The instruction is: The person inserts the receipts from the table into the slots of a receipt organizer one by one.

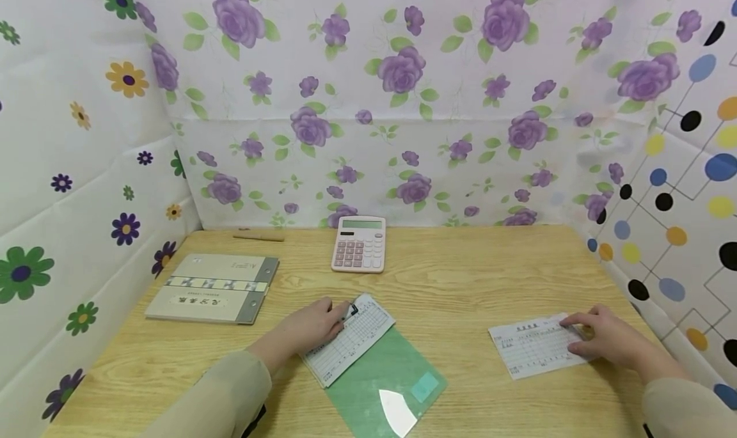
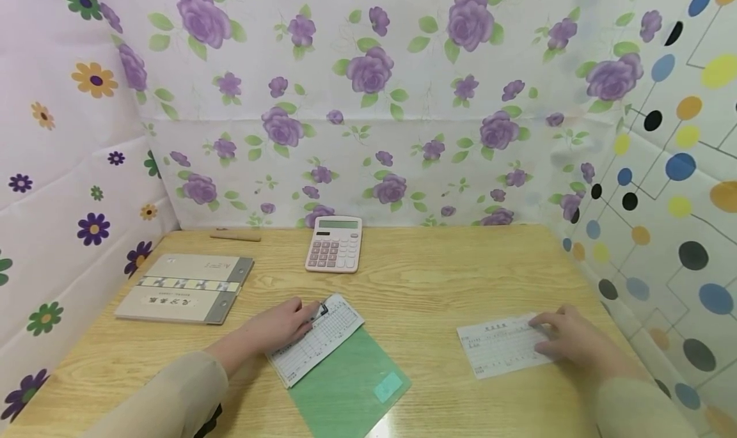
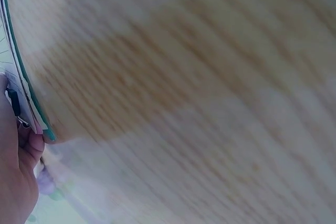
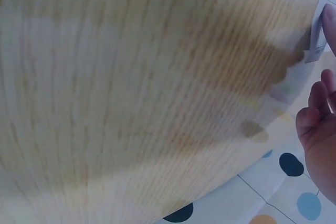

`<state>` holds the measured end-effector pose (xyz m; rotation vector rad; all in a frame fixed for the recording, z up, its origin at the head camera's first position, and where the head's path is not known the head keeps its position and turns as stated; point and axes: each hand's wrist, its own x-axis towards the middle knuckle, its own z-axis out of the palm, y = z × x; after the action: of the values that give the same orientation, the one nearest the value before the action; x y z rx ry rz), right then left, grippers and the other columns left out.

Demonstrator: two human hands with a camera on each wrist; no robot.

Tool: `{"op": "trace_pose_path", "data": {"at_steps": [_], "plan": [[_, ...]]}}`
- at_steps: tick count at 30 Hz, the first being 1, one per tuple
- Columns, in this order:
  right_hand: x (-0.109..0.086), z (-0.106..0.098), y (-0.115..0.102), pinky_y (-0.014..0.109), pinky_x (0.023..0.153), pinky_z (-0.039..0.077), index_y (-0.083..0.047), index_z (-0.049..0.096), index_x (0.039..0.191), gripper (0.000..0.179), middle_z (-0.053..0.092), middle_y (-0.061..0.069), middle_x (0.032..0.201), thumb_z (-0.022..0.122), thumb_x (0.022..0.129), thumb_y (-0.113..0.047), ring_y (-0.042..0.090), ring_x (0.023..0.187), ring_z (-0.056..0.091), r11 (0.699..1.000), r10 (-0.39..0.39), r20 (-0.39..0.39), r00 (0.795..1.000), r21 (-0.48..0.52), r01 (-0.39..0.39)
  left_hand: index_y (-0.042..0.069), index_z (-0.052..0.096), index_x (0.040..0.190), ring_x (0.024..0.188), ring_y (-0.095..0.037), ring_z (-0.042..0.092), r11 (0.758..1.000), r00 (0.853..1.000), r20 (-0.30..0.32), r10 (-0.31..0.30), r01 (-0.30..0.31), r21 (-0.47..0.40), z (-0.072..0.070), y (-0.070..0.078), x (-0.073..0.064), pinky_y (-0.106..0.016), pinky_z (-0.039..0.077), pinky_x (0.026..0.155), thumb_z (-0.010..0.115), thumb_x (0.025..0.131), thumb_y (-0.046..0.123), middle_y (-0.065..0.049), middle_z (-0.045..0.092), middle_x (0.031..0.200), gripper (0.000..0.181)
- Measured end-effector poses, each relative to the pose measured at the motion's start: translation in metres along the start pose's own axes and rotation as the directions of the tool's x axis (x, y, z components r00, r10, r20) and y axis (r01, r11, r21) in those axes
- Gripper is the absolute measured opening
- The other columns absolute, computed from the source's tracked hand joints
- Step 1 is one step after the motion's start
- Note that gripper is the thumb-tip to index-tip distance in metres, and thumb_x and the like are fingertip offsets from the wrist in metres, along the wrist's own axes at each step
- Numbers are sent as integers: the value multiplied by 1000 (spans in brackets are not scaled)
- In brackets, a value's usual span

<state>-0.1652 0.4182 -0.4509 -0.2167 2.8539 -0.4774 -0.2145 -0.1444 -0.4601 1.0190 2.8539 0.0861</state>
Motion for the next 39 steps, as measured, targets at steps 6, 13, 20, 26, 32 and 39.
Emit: {"op": "trace_pose_path", "data": {"at_steps": [6,13,20,26,32,39], "plan": [[1,1,4,51,75,41,-9,62,119,61,50,21,102,72,75,-50,32,90,49,1000,-7,-2,1000,1,7,13,38,144,66,-9,40,1000,1000,-8,6,-6,8,1,-1,1,-24,38,57,47,99,32,0,42,87,50],[1,6,6,59,80,41,-8,59,120,56,57,26,103,72,79,-42,42,96,55,999,-30,11,999,40,29,11,40,143,66,-10,40,1000,1000,-21,6,-5,17,2,-1,1,-25,39,58,49,98,31,-1,42,86,50],[-3,11,1,46,73,42,-6,55,124,57,55,11,92,70,81,-40,26,82,50,993,25,28,999,116,-28,12,39,143,67,-10,40,1000,1000,-1,-2,2,2,1,1,1,-25,39,58,47,99,32,-1,42,87,50],[-4,12,-4,32,64,36,-7,58,121,45,50,4,86,67,86,-34,19,74,44,980,49,-16,999,196,-45,12,39,144,67,-10,40,1000,1000,6,-5,5,-1,1,2,1,-25,39,58,47,98,32,-1,42,88,50],[0,16,-6,49,78,43,-9,60,118,51,58,13,104,68,83,-45,29,92,53,987,29,-12,1000,158,-27,13,38,144,67,-10,40,1000,1000,12,-19,19,-2,0,2,1,-25,38,58,47,98,33,0,42,87,51],[3,17,-9,52,77,42,-9,59,120,56,54,13,101,70,80,-47,28,90,51,993,-4,-8,1000,122,5,13,38,144,67,-10,40,1000,1000,2,-21,21,3,0,1,0,-25,38,58,47,98,33,0,42,87,51]]}}
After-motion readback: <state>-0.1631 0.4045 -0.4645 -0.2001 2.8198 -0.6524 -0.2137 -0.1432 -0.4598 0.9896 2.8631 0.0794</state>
